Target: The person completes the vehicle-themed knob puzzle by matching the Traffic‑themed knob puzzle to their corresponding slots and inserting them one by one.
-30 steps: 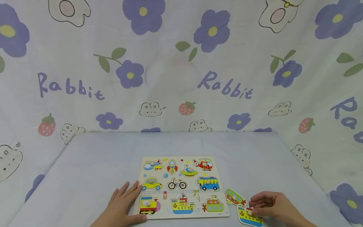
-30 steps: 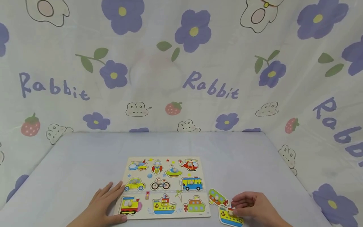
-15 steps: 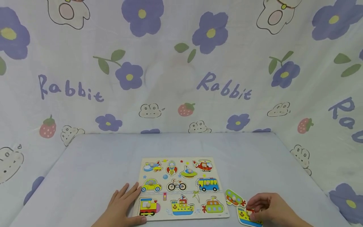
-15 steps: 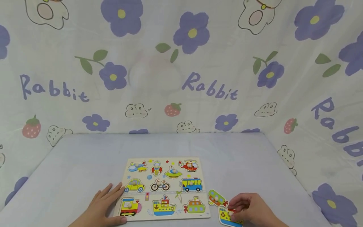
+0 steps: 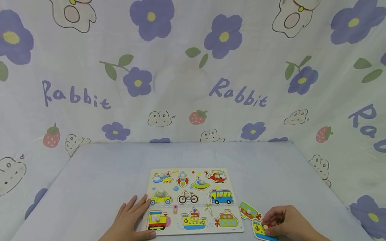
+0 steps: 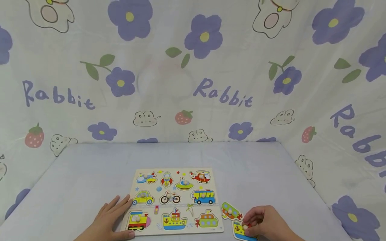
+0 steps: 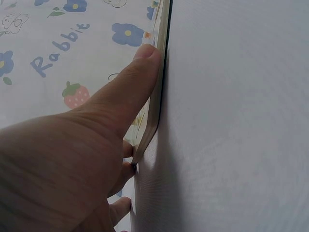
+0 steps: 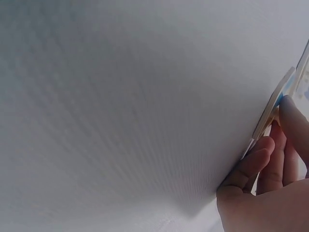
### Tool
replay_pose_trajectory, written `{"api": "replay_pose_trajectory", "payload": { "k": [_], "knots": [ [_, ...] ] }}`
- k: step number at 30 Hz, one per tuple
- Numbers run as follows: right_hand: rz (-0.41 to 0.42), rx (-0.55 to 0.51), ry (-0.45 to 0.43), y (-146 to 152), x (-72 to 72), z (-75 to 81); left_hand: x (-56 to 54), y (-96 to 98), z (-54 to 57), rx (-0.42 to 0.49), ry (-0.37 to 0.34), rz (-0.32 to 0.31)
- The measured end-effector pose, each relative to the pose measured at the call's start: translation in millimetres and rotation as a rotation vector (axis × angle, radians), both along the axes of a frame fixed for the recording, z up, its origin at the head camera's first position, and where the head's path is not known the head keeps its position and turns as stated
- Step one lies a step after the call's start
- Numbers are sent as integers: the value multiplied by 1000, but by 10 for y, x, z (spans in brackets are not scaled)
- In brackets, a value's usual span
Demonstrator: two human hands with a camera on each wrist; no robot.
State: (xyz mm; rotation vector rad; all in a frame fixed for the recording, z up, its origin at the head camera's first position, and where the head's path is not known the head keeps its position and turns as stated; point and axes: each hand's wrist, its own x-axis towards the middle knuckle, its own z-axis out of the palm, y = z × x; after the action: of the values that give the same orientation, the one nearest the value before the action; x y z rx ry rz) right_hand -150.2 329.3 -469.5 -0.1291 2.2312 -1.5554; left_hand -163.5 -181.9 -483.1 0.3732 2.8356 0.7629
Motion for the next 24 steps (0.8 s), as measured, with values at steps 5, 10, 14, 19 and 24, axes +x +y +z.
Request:
{"api": "replay_pose_trajectory", "payload": {
  "k": [5,10,14,19,24],
  "knots": [
    [-19,53,-16,21,-5,15,4,2,-10,-1,3,-3],
    [-12,95,-16,43,-6,58,-1,13,-9,7,0,1],
    [10,88,-1,45,-20,100,-5,13,-13,9,2,3],
    [0,141,31,23,-36,150,-7,9,-21,5,7,1],
    [-36,189,63,-63,-62,219,-4,3,-18,10,-1,-2]
  ]
}}
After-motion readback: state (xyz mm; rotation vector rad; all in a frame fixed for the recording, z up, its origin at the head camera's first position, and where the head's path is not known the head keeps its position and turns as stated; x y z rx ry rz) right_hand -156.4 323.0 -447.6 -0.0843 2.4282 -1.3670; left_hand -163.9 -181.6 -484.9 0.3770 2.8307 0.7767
